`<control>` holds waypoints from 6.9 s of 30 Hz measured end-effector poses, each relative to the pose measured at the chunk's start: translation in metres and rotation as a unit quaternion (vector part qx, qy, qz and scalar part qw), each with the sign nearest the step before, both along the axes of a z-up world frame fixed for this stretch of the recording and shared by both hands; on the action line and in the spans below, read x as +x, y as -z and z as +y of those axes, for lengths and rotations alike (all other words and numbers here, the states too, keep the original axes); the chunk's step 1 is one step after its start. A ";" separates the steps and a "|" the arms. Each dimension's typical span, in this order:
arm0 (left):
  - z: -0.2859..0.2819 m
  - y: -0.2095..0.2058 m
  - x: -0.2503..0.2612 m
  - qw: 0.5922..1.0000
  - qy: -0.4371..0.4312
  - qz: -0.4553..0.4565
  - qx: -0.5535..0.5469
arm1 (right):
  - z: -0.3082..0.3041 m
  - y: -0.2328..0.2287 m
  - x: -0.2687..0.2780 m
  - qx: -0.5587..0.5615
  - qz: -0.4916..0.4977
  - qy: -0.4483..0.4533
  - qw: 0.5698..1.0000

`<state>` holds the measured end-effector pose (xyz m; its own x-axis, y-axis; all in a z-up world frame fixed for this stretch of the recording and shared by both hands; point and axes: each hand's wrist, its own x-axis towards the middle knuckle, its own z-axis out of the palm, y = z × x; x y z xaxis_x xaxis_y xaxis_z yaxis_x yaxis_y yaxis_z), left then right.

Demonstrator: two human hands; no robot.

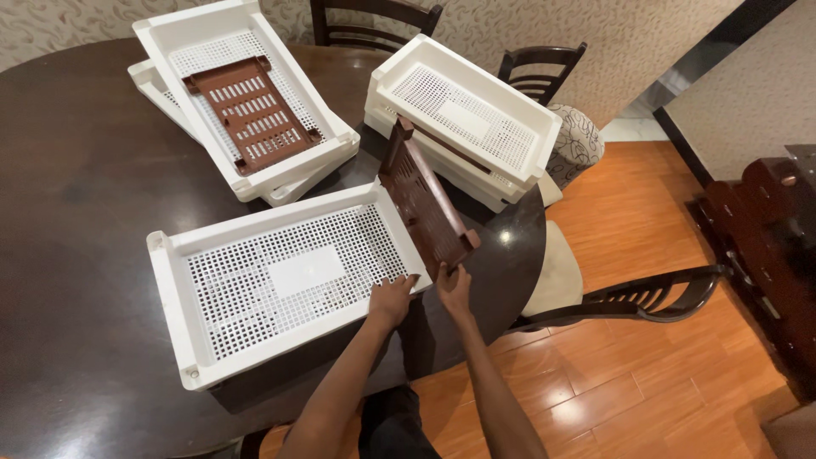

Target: The person assembles a multi-tiered storage unit by inserting brown plastic side panels into white perforated trays. They repeatedly attach and detach panels, stack trays, and adjust the unit on a round dining table.

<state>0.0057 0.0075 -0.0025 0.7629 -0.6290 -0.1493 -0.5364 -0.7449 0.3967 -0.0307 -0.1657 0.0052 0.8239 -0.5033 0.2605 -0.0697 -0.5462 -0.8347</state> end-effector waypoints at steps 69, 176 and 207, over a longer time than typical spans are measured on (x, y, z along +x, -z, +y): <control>-0.001 -0.019 -0.005 0.999 0.035 0.006 -0.027 | -0.020 -0.153 0.033 -0.163 0.605 -0.271 0.731; -0.012 0.061 0.223 0.968 -0.216 -0.122 -0.039 | -0.053 -0.019 0.369 0.586 0.013 -0.541 0.603; 0.087 -0.112 0.084 0.550 -0.332 0.333 -0.690 | 0.014 -0.137 0.025 0.502 0.109 -0.212 0.831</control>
